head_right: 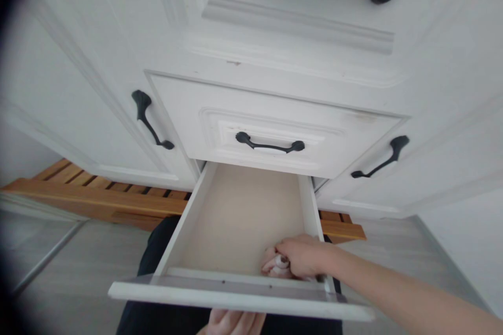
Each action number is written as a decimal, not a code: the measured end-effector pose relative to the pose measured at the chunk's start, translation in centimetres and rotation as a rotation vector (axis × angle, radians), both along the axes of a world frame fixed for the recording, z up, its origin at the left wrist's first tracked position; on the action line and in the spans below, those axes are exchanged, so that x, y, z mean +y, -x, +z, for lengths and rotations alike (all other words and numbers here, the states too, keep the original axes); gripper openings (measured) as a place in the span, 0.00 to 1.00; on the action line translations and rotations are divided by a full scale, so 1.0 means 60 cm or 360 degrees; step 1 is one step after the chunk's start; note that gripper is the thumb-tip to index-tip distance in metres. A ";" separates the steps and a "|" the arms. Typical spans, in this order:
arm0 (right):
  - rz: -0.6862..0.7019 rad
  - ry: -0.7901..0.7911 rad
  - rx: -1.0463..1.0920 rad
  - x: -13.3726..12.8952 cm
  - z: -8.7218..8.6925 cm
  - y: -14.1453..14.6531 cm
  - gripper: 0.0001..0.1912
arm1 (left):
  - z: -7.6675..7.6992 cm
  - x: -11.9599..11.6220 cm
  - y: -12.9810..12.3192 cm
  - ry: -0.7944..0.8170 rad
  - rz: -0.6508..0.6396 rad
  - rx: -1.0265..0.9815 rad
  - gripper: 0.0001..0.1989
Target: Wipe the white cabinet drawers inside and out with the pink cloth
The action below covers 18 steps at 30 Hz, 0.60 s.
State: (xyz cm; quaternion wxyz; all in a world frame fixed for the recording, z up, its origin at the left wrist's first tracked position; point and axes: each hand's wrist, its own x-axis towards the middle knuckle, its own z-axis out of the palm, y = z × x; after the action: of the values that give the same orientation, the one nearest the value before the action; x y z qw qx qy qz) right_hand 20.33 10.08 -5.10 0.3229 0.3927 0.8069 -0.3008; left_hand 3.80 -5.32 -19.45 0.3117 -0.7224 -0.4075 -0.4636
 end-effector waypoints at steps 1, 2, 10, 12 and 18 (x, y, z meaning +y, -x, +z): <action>0.0020 0.0016 0.0014 0.000 0.002 0.007 0.20 | 0.000 -0.001 0.000 0.0005 0.0006 -0.0008 0.02; 0.0016 0.0047 0.0069 0.001 0.003 0.016 0.20 | 0.002 -0.002 0.000 0.0027 0.0006 -0.0008 0.03; -0.0204 0.0218 0.1348 -0.016 0.068 0.160 0.14 | 0.002 -0.012 0.004 0.0065 -0.0017 -0.0052 0.10; -0.0103 0.0226 0.1561 -0.032 0.083 0.219 0.18 | 0.000 -0.013 0.007 0.0062 -0.0060 -0.0066 0.10; 0.0208 0.0113 0.1334 -0.048 0.048 0.366 0.17 | -0.008 -0.016 0.022 0.0064 -0.0146 0.0022 0.11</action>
State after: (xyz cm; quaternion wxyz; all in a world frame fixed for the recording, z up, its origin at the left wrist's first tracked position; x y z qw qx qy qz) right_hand -1.64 7.17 -2.23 -0.0014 0.1733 0.8807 -0.4409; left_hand 2.49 -6.28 -19.92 0.2784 -0.7495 -0.3810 -0.4642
